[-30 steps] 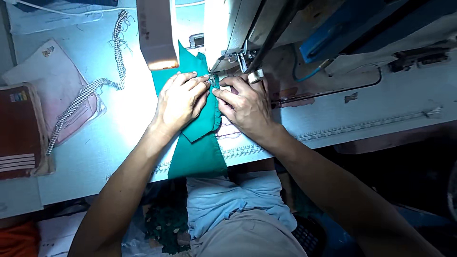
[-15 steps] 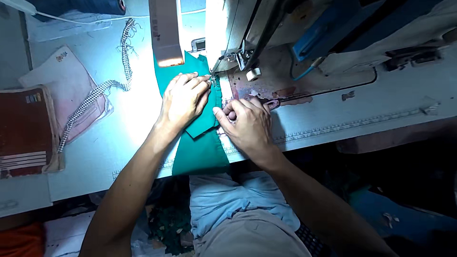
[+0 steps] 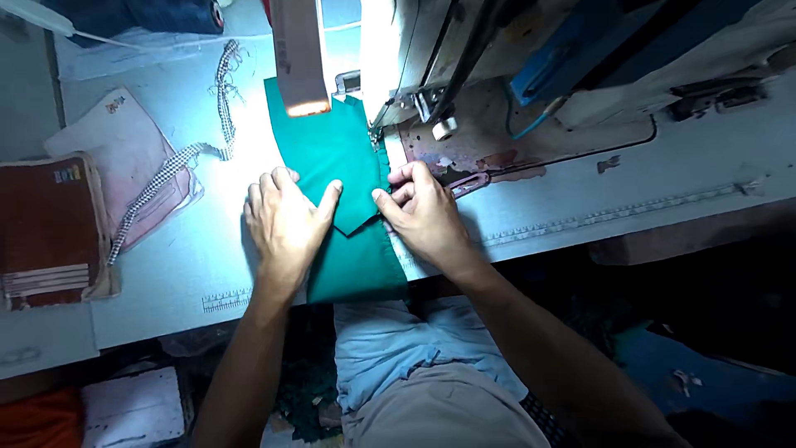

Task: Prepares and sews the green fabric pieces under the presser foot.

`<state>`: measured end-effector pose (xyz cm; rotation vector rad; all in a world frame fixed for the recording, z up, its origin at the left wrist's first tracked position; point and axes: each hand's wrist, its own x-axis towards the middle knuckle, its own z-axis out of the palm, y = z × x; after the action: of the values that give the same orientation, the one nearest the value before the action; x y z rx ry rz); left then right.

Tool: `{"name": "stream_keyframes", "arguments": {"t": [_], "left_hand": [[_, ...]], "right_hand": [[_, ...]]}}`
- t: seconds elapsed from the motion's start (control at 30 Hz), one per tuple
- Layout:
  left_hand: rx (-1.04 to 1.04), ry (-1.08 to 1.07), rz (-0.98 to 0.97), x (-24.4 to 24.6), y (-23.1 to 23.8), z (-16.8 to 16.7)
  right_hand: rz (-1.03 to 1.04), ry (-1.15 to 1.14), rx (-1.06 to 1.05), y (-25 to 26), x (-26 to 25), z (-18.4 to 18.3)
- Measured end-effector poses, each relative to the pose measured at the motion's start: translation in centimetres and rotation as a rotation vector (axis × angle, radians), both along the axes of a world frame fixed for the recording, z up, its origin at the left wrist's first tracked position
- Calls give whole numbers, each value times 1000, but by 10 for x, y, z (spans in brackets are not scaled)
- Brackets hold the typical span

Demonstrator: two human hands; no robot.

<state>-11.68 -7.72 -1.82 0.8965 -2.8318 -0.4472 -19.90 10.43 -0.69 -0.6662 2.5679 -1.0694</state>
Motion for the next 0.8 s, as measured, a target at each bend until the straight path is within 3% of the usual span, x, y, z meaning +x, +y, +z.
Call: {"name": "stream_keyframes", "arguments": {"t": [0.17,0.3,0.43,0.6,0.8], "left_hand": [[226,114,-43,-10,-1,4],[653,276,108,-22,-5,5],[892,260,105,-14,-4,0],[748,530,-37,-20,-2,-10],[663,442,15,-30,-12,-8]], "right_hand": [[31,-61,-170,-6,2,-8],[-39,-272,-409,-9,-10,-9],[-66,-334,-456,-5,-13,-9],[-33,-350,-467,-4,-12,-9],[50,-156,-323,9,-10,-5]]}}
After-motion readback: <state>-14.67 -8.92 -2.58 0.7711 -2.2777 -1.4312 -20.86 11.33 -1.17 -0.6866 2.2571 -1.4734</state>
